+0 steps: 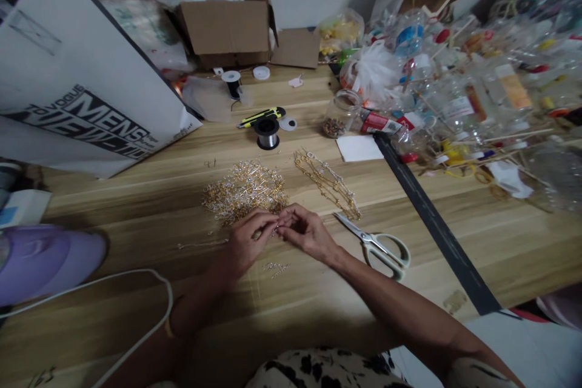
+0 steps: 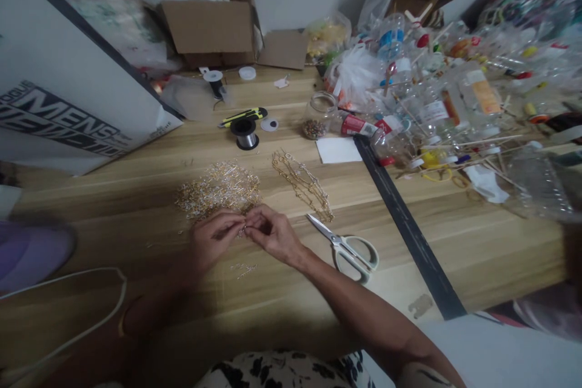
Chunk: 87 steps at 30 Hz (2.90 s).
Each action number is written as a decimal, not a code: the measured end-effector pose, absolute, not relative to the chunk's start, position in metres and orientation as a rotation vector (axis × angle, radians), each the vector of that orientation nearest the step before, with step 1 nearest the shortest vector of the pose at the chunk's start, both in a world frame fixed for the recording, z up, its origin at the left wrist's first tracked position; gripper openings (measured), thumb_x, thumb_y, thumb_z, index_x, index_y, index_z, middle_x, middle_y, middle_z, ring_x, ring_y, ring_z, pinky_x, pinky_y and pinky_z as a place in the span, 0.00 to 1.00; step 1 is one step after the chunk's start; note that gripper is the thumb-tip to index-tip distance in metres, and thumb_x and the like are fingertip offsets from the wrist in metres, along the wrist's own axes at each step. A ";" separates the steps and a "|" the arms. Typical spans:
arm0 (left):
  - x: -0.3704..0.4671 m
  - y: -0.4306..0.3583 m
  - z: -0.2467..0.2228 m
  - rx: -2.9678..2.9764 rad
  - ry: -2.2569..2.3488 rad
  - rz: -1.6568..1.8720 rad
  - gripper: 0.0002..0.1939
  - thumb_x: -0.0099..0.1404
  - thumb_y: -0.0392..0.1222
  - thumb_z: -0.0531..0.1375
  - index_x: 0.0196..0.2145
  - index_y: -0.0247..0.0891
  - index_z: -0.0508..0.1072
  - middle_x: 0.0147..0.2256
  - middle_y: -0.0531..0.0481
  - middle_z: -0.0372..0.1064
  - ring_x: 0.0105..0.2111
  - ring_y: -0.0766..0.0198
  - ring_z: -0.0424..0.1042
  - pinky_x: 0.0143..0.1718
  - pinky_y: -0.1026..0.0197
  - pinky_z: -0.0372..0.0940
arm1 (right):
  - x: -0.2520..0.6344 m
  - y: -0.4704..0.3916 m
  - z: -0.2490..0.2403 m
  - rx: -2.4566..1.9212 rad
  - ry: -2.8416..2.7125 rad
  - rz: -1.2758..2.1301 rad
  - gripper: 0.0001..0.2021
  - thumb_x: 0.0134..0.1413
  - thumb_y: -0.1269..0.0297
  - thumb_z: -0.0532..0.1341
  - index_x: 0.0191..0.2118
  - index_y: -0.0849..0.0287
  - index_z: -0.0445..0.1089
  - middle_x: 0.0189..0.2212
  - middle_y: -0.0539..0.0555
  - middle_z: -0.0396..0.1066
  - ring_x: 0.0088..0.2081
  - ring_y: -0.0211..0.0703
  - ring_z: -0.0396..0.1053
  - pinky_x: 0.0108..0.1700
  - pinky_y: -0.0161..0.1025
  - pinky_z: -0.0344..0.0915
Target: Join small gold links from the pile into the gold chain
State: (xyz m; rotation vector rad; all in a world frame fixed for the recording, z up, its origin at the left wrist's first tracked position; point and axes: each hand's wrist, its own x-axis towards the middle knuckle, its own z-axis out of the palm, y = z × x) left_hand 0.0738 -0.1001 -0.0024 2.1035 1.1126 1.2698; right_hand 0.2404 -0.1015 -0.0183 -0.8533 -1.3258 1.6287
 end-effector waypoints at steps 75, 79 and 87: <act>0.062 -0.091 -0.003 1.296 1.012 1.095 0.07 0.55 0.38 0.65 0.24 0.36 0.71 0.28 0.49 0.76 0.27 0.65 0.74 0.29 0.62 0.70 | 0.244 -0.101 -0.018 -1.059 -1.401 1.443 0.11 0.57 0.58 0.59 0.30 0.60 0.64 0.22 0.48 0.62 0.24 0.34 0.60 0.26 0.32 0.58; 0.062 -0.090 -0.001 1.269 1.032 1.044 0.07 0.55 0.39 0.65 0.24 0.35 0.71 0.23 0.51 0.75 0.24 0.66 0.73 0.27 0.63 0.69 | 0.244 -0.102 -0.018 -1.056 -1.404 1.428 0.11 0.59 0.57 0.57 0.31 0.59 0.64 0.22 0.47 0.63 0.23 0.34 0.60 0.26 0.31 0.57; 0.067 -0.093 0.004 1.267 1.138 0.917 0.07 0.53 0.37 0.66 0.24 0.34 0.71 0.20 0.53 0.72 0.21 0.69 0.71 0.25 0.67 0.68 | 0.247 -0.103 -0.016 -0.959 -1.719 1.027 0.07 0.62 0.65 0.55 0.34 0.60 0.67 0.29 0.52 0.67 0.31 0.38 0.65 0.35 0.35 0.63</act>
